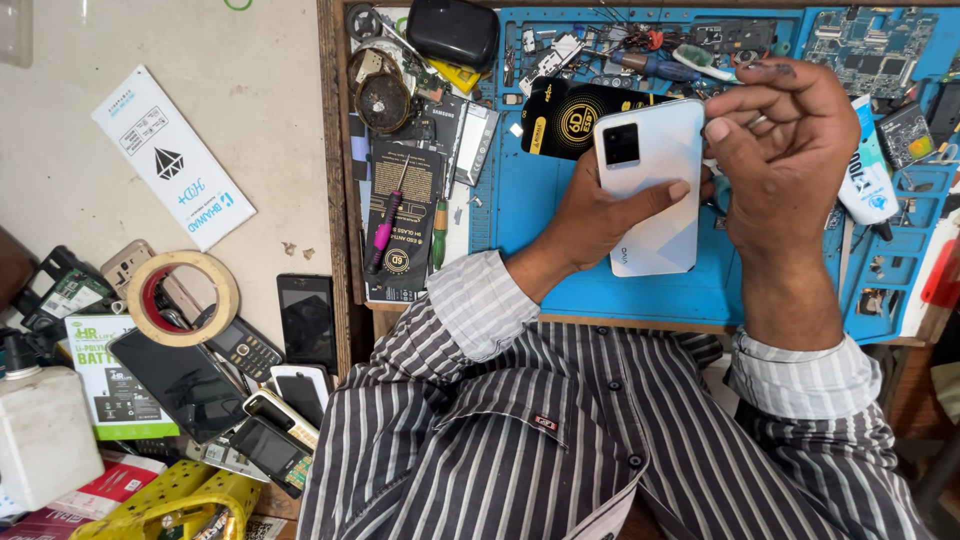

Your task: The person applies adhesive to the edges of a smartphone back cover, then aligns and presses it onto the phone body. They use a small tool to adjust the fit and later insert a SIM card into a different phone. The work occurs at a cluttered electronics repair bench with tools and spare parts visible.

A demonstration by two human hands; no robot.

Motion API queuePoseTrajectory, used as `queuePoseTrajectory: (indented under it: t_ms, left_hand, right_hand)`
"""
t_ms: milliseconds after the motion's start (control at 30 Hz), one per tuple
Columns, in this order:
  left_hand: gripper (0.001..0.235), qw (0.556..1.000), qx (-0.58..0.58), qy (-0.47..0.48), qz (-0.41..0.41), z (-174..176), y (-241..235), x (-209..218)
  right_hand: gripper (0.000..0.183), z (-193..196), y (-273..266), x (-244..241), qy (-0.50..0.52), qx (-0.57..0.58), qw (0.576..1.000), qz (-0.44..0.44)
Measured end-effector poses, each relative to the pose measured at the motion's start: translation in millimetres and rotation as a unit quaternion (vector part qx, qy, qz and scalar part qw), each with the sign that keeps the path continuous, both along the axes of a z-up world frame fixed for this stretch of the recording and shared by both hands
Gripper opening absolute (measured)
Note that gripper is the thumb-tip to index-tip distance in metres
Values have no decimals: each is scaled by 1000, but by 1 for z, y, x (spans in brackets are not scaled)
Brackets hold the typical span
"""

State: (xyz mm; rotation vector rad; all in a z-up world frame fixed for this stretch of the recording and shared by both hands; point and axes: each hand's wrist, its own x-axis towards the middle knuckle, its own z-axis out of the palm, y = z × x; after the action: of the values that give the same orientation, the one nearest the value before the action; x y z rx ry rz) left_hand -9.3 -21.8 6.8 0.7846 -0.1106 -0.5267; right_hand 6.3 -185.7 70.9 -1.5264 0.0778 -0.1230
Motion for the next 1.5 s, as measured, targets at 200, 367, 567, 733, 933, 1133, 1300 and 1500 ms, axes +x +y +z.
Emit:
queuePoseTrajectory:
  t_ms: [200,367,567,733,933,1133,1300,1500]
  left_hand:
    - [37,999,6,-40,1,0,-1,-1]
    - [36,993,87,-82,-1,0,1,-1]
    - [42,992,89,-89,4,-2,-2,-3]
    - [44,988,115,-103,4,-6,-3,-5]
    - [47,990,106,-93,10,-11,-4,-6]
    - [51,995,75,-67,-4,-16,-4,-5]
    - [49,999,31,-24,-24,-14,-3,-1]
    - [42,1000,-6,-8,-16,-9,3,5]
  right_hand:
    - [34,-5,1,-2,4,2,1000,-27]
    - [34,-17,-6,-7,30,79,996,-32]
    - [30,-27,-13,-9,15,96,995,-26]
    - [28,-24,-5,-7,17,100,994,-44]
    - [31,-21,-1,-7,24,132,989,-54]
    - [28,-35,-9,-10,5,108,993,-51]
    - [27,-41,-12,-7,-9,72,996,-43]
    - [37,-27,-14,-8,15,137,989,-46]
